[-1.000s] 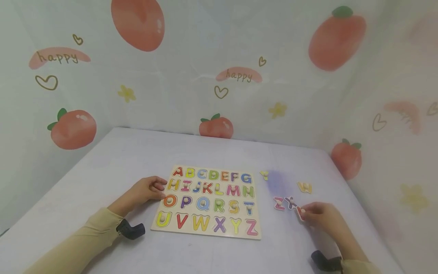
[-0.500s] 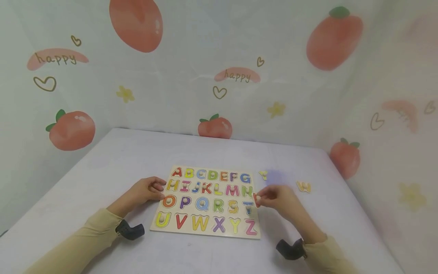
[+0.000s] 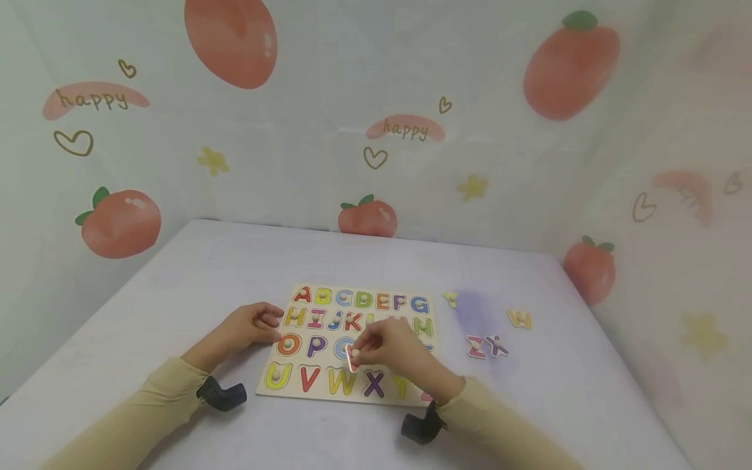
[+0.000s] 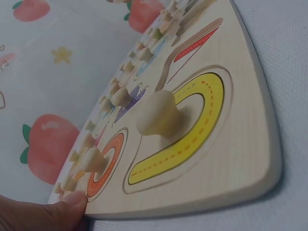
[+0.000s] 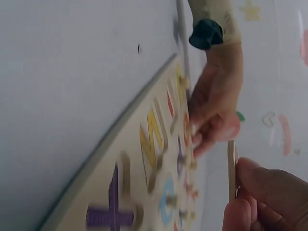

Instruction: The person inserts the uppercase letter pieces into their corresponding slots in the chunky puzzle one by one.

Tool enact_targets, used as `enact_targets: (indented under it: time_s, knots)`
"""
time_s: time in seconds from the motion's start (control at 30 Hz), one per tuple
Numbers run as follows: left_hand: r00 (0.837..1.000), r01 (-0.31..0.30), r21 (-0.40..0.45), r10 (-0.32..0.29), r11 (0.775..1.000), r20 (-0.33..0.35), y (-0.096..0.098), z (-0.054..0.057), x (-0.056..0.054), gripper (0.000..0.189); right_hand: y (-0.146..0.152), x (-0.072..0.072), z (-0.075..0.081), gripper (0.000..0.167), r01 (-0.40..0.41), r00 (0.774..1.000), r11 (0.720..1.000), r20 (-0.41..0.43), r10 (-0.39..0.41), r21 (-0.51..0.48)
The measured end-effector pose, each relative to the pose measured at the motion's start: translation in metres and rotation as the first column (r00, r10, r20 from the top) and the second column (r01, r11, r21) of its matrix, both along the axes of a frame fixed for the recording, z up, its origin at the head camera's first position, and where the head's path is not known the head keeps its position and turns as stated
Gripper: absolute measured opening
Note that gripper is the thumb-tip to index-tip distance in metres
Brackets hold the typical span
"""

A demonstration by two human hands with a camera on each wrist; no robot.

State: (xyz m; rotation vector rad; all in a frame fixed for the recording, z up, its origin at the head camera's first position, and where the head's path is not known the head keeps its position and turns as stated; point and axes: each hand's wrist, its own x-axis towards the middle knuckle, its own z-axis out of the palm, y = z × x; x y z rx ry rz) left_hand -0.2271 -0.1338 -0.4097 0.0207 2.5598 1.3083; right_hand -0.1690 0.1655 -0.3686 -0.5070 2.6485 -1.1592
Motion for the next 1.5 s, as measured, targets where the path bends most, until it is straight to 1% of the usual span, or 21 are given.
enact_targets:
  time_s: [0.1, 0.23, 0.37, 0.53, 0.67, 0.83, 1.1, 1.5]
  knots:
    - [1.000, 0.005, -0.003, -0.005, 1.000, -0.001, 0.000, 0.001, 0.001, 0.051, -0.019, -0.003, -0.004, 0.010, -0.051, 0.999, 0.999, -0.004, 0.051, 0.006]
    - [1.000, 0.016, -0.002, -0.016, 1.000, -0.004, -0.001, 0.003, 0.002, 0.052, -0.040, -0.006, -0.013, 0.011, -0.085, 0.996, 0.996, 0.021, 0.085, -0.001]
    - [1.000, 0.019, -0.002, -0.019, 1.000, -0.007, -0.001, 0.003, 0.002, 0.052, -0.055, -0.008, -0.024, 0.012, -0.093, 0.995, 0.996, 0.039, 0.093, 0.001]
    - [1.000, 0.022, 0.007, -0.022, 1.000, -0.010, -0.001, 0.002, 0.002, 0.051, -0.066, -0.007, -0.032, 0.012, -0.082, 0.995, 0.997, 0.064, 0.083, -0.008]
    - [1.000, 0.022, 0.009, -0.022, 1.000, -0.010, 0.000, 0.003, 0.002, 0.051, -0.071, -0.007, -0.033, 0.012, -0.076, 0.993, 0.997, 0.090, 0.076, -0.003]
    - [1.000, 0.023, 0.005, -0.023, 1.000, -0.007, 0.000, 0.004, 0.002, 0.051, -0.074, -0.006, -0.032, 0.012, -0.075, 0.992, 0.997, 0.099, 0.075, -0.004]
    - [1.000, 0.015, 0.003, -0.015, 1.000, -0.009, 0.000, 0.002, 0.001, 0.050, -0.078, -0.006, -0.031, 0.013, -0.069, 0.990, 0.998, 0.125, 0.067, 0.013]
    - [1.000, 0.026, 0.010, -0.026, 1.000, -0.017, -0.001, 0.003, 0.002, 0.049, -0.081, -0.007, -0.030, 0.015, -0.094, 0.988, 0.996, 0.124, 0.091, 0.013]
